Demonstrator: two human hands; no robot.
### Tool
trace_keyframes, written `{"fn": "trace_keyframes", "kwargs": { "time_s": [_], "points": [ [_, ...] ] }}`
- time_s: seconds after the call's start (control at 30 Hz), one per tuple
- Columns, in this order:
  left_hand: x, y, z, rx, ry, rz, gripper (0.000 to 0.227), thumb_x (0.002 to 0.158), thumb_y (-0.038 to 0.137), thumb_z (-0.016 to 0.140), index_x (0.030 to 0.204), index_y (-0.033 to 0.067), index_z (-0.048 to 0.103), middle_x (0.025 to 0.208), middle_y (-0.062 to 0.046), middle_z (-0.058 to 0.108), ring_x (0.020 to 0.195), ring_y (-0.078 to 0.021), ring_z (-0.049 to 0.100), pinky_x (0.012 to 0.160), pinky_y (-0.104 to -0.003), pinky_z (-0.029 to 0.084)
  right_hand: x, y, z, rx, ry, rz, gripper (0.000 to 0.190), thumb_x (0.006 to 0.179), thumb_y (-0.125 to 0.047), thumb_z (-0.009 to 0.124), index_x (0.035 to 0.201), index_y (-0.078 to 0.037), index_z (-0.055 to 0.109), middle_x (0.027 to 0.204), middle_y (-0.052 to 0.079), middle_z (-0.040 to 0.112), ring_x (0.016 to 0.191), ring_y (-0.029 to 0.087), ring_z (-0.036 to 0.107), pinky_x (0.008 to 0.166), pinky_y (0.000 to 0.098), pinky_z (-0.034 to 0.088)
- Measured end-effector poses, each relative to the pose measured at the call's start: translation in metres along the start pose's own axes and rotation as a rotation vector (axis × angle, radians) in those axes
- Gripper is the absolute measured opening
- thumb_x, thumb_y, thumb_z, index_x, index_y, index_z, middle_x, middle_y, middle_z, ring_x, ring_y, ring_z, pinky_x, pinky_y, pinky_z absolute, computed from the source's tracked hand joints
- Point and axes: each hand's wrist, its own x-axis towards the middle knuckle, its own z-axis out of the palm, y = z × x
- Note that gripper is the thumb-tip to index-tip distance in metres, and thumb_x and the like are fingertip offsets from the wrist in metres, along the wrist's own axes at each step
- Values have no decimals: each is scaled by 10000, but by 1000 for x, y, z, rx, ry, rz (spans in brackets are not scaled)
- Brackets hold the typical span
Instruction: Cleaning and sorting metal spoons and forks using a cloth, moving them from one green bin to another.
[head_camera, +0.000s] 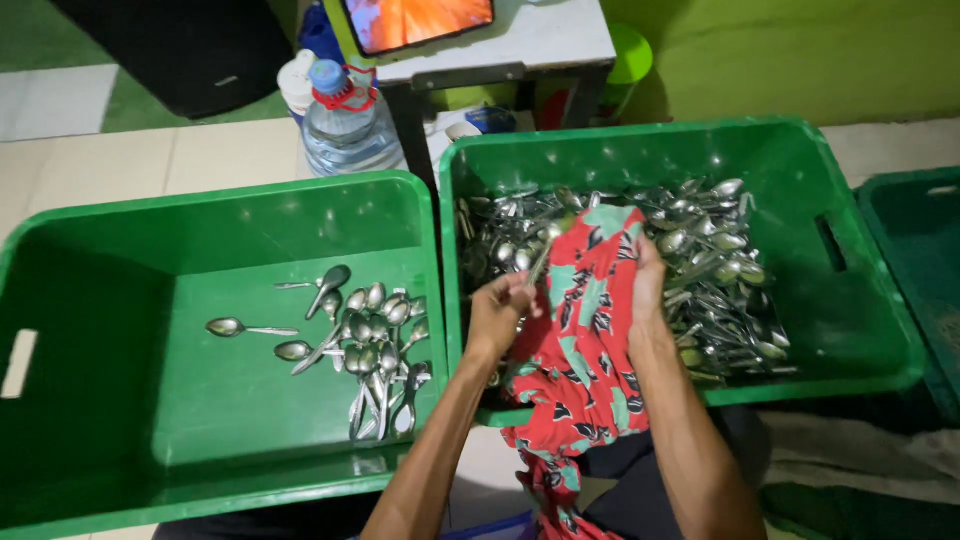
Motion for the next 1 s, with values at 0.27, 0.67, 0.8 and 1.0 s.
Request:
{"fn": "trace_keyframes", "kwargs": {
  "time_s": [0.27,0.67,0.8,1.0],
  "points": [
    [-33,15,-3,377,-111,132,161,944,167,675,1030,160,811,860,-112,730,808,-260,733,769,-377,568,38,22,-28,-218,-162,-12,235,899,-225,672,1095,-112,734,985,128,763,879,200,758,829,363,623],
    [-55,28,-6,346,-401,150,149,961,71,611,973,32,755,732,-152,687,706,-281,714,663,-403,563,27,29,-9,-408,-178,-175,356,933,-237,766,1198,-13,688,961,99,723,867,207,735,767,408,645],
    [-63,33,0,284,-550,141,175,996,62,520,904,54,667,643,-104,637,656,-253,624,653,-393,516,23,27,-4,-455,-54,-174,356,963,-388,732,1093,-57,721,911,88,711,816,184,729,688,366,646],
    [-60,37,-6,-115,-586,-110,337,1100,189,407,977,2,659,641,2,531,613,-98,499,590,-220,431,33,24,-18,-578,12,-224,411,1033,-465,633,829,-113,690,679,44,653,578,125,679,520,262,596]
  ]
}}
